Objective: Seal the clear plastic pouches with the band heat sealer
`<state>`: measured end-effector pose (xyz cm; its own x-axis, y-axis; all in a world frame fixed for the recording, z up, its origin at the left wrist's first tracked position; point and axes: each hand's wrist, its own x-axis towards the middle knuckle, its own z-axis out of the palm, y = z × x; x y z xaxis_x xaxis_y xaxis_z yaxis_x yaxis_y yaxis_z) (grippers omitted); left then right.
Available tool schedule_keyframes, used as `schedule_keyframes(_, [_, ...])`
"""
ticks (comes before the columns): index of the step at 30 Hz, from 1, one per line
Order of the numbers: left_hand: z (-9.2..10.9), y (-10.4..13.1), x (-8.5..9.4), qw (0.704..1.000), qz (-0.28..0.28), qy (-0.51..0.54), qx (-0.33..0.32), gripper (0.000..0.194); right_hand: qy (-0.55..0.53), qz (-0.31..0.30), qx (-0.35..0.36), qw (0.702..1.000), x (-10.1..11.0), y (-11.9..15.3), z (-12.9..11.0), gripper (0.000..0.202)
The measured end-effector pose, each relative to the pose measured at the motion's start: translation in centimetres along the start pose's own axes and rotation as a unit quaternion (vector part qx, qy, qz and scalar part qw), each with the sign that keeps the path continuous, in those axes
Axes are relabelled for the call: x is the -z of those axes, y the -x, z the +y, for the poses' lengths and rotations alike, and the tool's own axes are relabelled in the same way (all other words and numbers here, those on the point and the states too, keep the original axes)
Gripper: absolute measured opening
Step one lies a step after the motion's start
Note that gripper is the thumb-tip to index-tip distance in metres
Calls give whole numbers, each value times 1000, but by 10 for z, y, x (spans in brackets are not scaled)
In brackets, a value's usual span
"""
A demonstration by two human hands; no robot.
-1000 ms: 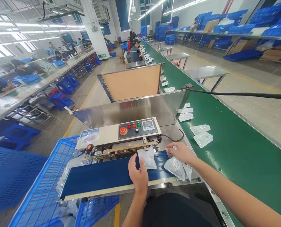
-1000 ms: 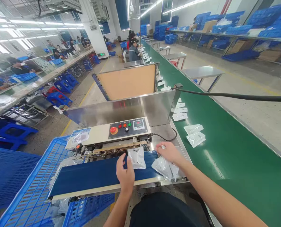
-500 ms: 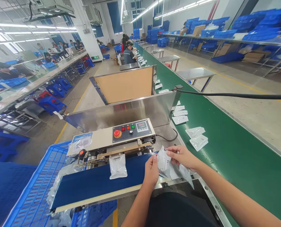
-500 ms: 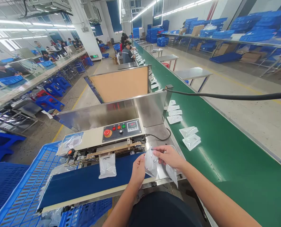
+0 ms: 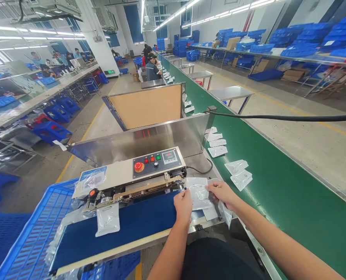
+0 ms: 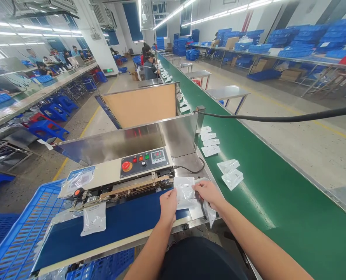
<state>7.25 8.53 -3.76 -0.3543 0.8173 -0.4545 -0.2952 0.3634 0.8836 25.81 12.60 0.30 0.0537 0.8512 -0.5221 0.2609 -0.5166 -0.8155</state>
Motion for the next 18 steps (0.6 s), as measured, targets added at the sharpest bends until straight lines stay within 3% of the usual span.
schedule_keyframes(3, [-4,-5,3,999,32,16,14,46,1,-33,-44,999,-8,-17,-2,36])
schedule_keyframes(7, [-6,-6,15,998,62,31,12,48,23,-70,-54,996,-34,-25,-19,40])
schedule_keyframes(13, [7,-8,47,994,84,68,15,52,18,-107,-57,992,-65,-21,-35,37])
schedule_keyframes(15, [15,0,65,991,121,56,-12,49,5,-112,-59,992,-64,-15,-33,30])
schedule_keyframes(18, [22,25,85,966,226,-11,-127,45,-46,-97,-22,994,-57,1,-29,30])
